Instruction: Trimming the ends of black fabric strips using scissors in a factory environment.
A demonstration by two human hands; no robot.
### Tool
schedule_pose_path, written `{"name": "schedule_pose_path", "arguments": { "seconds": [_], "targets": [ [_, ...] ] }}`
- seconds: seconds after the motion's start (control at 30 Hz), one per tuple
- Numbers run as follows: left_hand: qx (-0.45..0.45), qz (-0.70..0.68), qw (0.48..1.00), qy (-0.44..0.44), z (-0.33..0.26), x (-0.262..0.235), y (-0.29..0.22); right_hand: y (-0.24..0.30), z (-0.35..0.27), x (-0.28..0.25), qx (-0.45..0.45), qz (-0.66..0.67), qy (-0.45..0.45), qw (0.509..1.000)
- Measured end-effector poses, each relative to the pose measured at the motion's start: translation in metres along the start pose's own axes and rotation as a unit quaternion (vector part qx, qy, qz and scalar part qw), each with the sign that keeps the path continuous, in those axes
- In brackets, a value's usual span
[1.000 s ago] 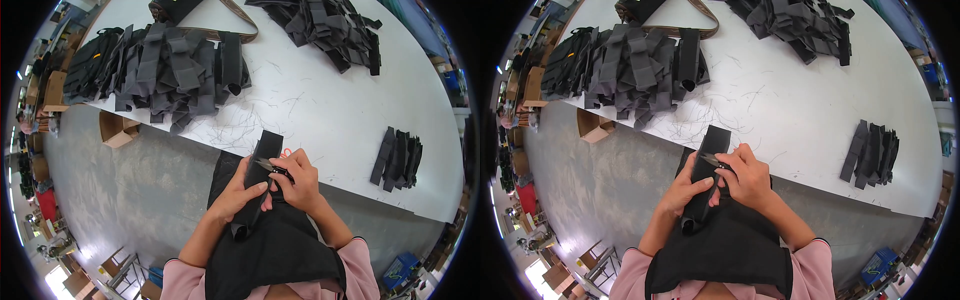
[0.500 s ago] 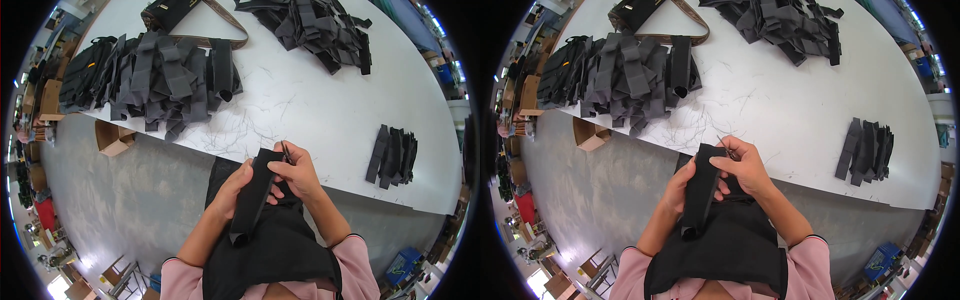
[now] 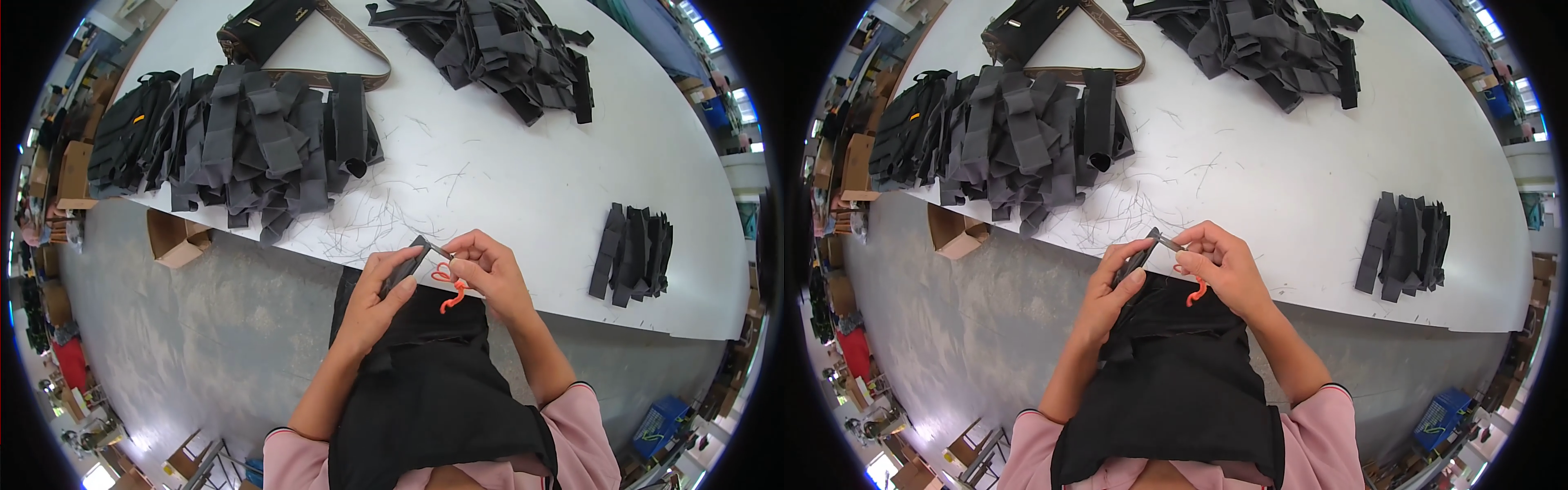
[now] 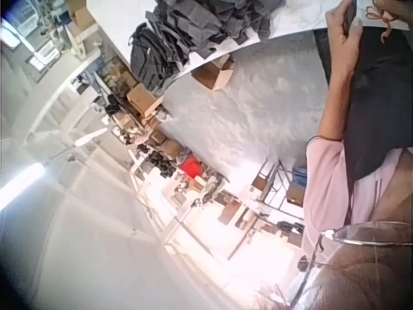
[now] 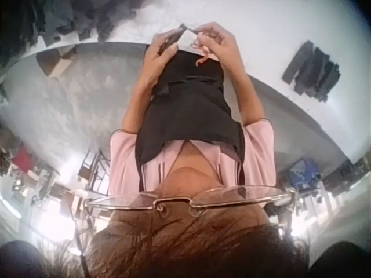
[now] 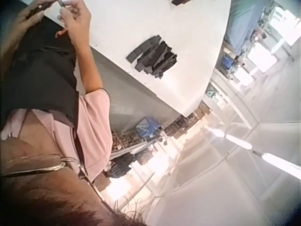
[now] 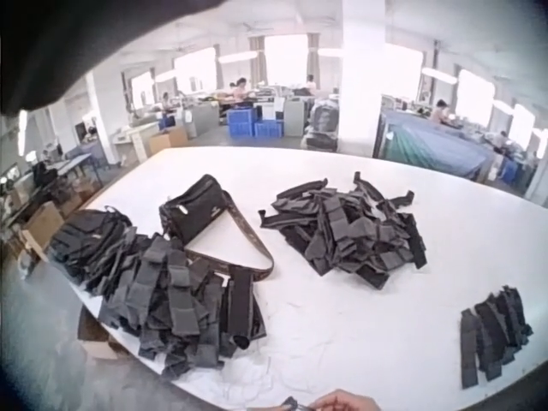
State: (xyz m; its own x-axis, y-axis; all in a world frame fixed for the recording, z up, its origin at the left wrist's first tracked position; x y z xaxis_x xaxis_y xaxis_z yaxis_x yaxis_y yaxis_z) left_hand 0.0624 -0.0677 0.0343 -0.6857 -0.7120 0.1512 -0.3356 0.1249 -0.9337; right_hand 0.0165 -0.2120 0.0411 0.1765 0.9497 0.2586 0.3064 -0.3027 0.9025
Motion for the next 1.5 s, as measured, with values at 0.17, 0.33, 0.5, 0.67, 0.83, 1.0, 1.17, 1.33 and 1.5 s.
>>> {"name": "schedule_pose_path", "arguments": {
  "seconds": [0.17,0.33,0.5,0.67,0.83,1.0,1.17,1.33,1.5],
  "targets": [
    [0.088,0.186,0.978,-0.031,-0.006,-0.005,-0.023,0.007,0.002,-0.003,0.019,-0.081,0.0,0.997],
    [0.09,0.301,0.946,-0.084,-0.013,-0.006,-0.038,0.007,-0.004,-0.012,-0.007,-0.113,-0.019,0.993],
    [0.106,0.321,0.937,-0.091,-0.016,-0.003,-0.043,-0.006,-0.009,-0.012,0.031,-0.087,-0.038,0.995],
    [0.112,0.323,0.934,-0.105,-0.016,-0.002,-0.041,-0.009,-0.012,-0.01,0.002,-0.005,-0.1,0.995],
    [0.132,0.281,0.946,-0.096,-0.014,0.015,-0.045,-0.03,0.016,0.014,0.034,0.152,-0.046,0.987],
    [0.016,-0.197,0.98,0.032,-0.017,0.004,0.006,-0.04,0.017,0.02,0.065,0.255,-0.026,0.964],
    [-0.144,-0.226,0.962,0.043,-0.019,0.018,0.035,-0.036,0.014,0.012,-0.004,0.088,-0.108,0.99],
    [-0.136,-0.214,0.967,-0.006,-0.017,0.006,0.037,0.007,-0.03,0.01,-0.184,-0.299,-0.106,0.93],
    [-0.127,-0.21,0.969,-0.025,-0.017,0.007,0.03,0.017,-0.039,0.025,-0.246,-0.41,-0.106,0.872]
  ]
}}
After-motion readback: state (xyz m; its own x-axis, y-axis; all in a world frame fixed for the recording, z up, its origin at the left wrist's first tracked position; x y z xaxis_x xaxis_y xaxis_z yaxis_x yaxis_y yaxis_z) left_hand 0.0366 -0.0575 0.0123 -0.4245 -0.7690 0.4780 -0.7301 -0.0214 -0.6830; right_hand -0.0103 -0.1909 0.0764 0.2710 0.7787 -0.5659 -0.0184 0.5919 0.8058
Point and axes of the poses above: each hand's wrist, its own z-axis towards the middle knuckle, its own x-axis out of the palm, y = z × x, the point moved 9 cm from there along z, towards the middle knuckle, and after that the axes turned 5 degrees about y, right-handed, at the moved point
